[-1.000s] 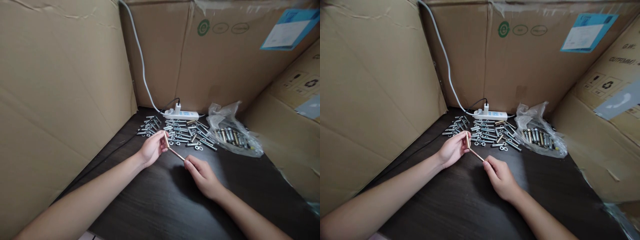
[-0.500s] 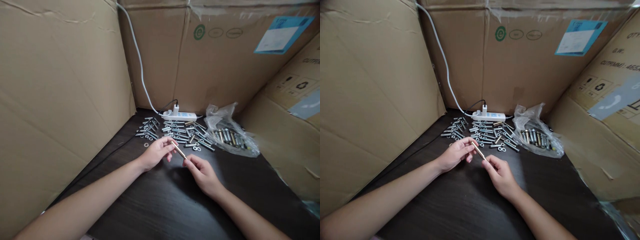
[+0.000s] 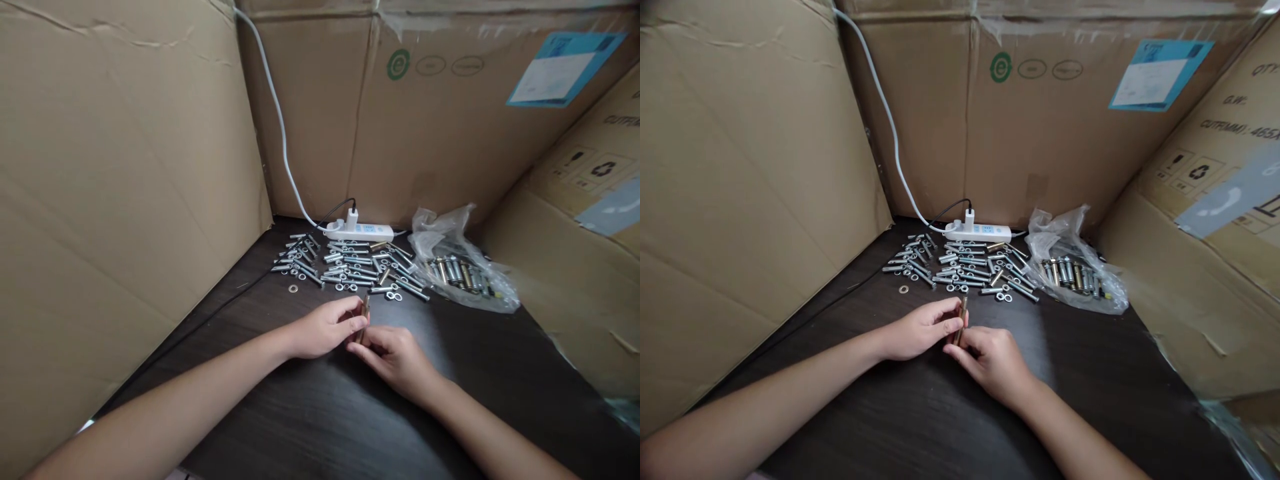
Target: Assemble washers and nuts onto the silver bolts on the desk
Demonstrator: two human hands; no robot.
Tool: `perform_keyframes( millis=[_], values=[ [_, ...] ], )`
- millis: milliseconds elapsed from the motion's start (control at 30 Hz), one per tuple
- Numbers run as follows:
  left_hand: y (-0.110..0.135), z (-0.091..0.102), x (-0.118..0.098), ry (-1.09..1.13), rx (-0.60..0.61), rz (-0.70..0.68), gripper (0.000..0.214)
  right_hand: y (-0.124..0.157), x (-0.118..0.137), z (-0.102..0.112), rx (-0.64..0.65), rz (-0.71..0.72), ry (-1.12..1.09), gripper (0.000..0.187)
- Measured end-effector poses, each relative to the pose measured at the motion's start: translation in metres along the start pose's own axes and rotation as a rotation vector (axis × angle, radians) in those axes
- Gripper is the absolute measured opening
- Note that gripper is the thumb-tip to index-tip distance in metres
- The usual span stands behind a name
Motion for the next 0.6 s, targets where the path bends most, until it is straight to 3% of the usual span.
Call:
perform_keyframes(
  millis=[100, 233, 333, 433, 533, 600],
  values=[
    [0.0, -0.002, 0.002, -0.006, -0.001, 0.011, 0.016, -0.001, 0.001, 0.003, 0.013, -0.043, -0.01, 0.03],
    [-0.003, 0.001, 0.008, 0.203, -0.064, 0.078, 0.018, -0.003, 0.002, 0.008, 0.032, -0.101, -0.051, 0.032],
    [-0.004, 0.016, 0.007, 0.482, -0.182, 0.102, 0.01, -0.004, -0.001, 0.01, 0.024, -0.145, -0.011, 0.039],
    [-0.003, 0.036, -0.001, 0.66, -0.203, 0.093, 0.008, -0.003, -0.002, 0.009, 0.051, -0.147, 0.016, 0.038],
    [0.001, 0.058, -0.009, 0.601, -0.182, 0.192, 0.018, -0.003, -0.003, 0.007, 0.071, -0.14, 0.019, 0.037],
    [0.005, 0.077, -0.015, 0.444, -0.256, 0.21, 0.033, -0.002, -0.003, 0.007, 0.078, -0.139, 0.02, 0.036]
  ],
)
Point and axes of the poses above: each hand's wrist, its own y-axis away from the middle knuckle, its own z-axis out of the back of the hand, x = y × z, the point moved 4 cm from there along -y, towards the middle knuckle, and after that the axes turned 9 degrees about y, right-handed, at the moved point
